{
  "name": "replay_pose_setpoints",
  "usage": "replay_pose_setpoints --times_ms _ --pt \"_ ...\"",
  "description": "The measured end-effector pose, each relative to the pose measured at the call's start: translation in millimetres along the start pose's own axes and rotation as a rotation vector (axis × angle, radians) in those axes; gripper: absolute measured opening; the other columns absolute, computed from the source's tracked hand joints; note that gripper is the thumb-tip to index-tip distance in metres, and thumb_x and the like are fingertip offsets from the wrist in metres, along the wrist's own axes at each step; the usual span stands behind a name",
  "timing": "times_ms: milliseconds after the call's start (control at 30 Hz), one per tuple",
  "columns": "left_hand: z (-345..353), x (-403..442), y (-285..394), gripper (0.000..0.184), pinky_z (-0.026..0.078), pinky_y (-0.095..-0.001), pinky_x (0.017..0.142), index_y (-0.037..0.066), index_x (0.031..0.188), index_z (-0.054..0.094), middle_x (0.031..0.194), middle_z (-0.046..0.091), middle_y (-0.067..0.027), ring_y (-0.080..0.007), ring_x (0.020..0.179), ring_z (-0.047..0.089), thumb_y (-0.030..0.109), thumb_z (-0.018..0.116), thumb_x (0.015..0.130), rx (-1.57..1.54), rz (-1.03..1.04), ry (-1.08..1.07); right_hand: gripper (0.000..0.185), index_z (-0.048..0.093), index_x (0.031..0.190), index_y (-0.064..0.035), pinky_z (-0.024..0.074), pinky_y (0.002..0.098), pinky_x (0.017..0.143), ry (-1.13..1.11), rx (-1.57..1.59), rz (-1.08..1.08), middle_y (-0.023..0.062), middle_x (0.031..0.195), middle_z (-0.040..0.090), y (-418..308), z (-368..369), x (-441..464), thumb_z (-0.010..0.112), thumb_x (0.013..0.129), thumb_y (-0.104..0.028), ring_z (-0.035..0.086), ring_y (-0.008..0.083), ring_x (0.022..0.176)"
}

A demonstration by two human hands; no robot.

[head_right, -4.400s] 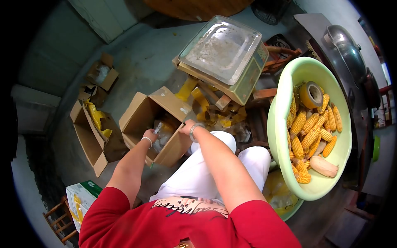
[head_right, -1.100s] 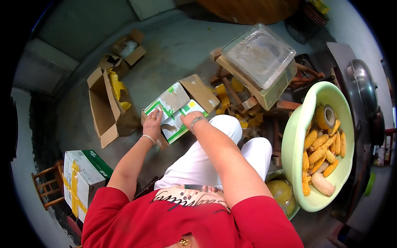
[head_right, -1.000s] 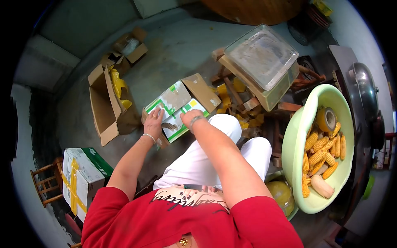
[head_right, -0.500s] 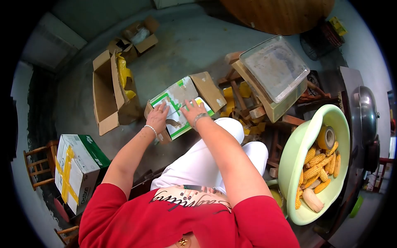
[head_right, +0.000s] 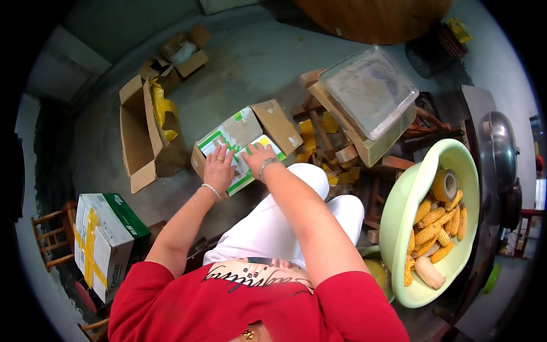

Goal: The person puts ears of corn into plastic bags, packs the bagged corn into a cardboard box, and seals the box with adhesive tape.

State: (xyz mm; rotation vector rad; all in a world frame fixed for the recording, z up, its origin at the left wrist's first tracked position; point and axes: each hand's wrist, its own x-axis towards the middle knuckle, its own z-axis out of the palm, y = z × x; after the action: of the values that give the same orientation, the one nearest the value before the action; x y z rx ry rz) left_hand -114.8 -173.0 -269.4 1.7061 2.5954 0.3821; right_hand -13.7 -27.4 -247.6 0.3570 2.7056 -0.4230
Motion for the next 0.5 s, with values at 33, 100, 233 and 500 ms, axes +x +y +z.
replay_pose_setpoints --times_ms 33,100,233,500 --pt "8 0 -1 0.048 0.033 -0.0445 0.097 0.006 0.119 0.051 0.130 0.044 -0.0149 -0.0306 0.123 0.039 0.017 0.063 0.073 -0.001 -0.019 -0.026 0.052 0.044 0.127 -0.0156 0.0294 0.0494 0.100 0.055 0.020 0.003 0.0114 0.138 0.036 1 4 1 0.054 0.077 -0.009 0.034 0.0302 0.127" --pt "17 0 -1 0.049 0.032 -0.0446 0.098 0.006 0.120 0.051 0.131 0.043 -0.0147 -0.0308 0.123 0.038 0.017 0.063 0.074 -0.011 -0.045 -0.055 0.048 0.047 0.123 -0.0135 0.0332 0.0475 0.097 0.144 0.093 0.035 0.0119 0.132 0.041 7 8 3 0.055 0.076 -0.008 0.040 0.0303 0.122" --pt "21 -2 -1 0.046 0.031 -0.0444 0.099 0.006 0.119 0.052 0.130 0.044 -0.0145 -0.0310 0.123 0.039 0.016 0.062 0.075 -0.045 -0.082 -0.067 0.044 0.051 0.116 -0.0103 0.0394 0.0429 0.090 0.481 0.371 0.218 0.0135 0.120 0.048 28 20 13 0.054 0.073 -0.006 0.048 0.0329 0.111" --pt "20 -3 0 0.044 0.033 -0.0443 0.097 0.005 0.118 0.052 0.129 0.045 -0.0149 -0.0316 0.122 0.040 0.015 0.061 0.076 -0.047 -0.087 -0.057 0.046 0.047 0.116 0.0054 0.0392 0.0383 0.094 0.539 1.093 1.210 0.0246 0.119 0.051 71 24 10 0.058 0.074 -0.009 0.051 0.0346 0.111"
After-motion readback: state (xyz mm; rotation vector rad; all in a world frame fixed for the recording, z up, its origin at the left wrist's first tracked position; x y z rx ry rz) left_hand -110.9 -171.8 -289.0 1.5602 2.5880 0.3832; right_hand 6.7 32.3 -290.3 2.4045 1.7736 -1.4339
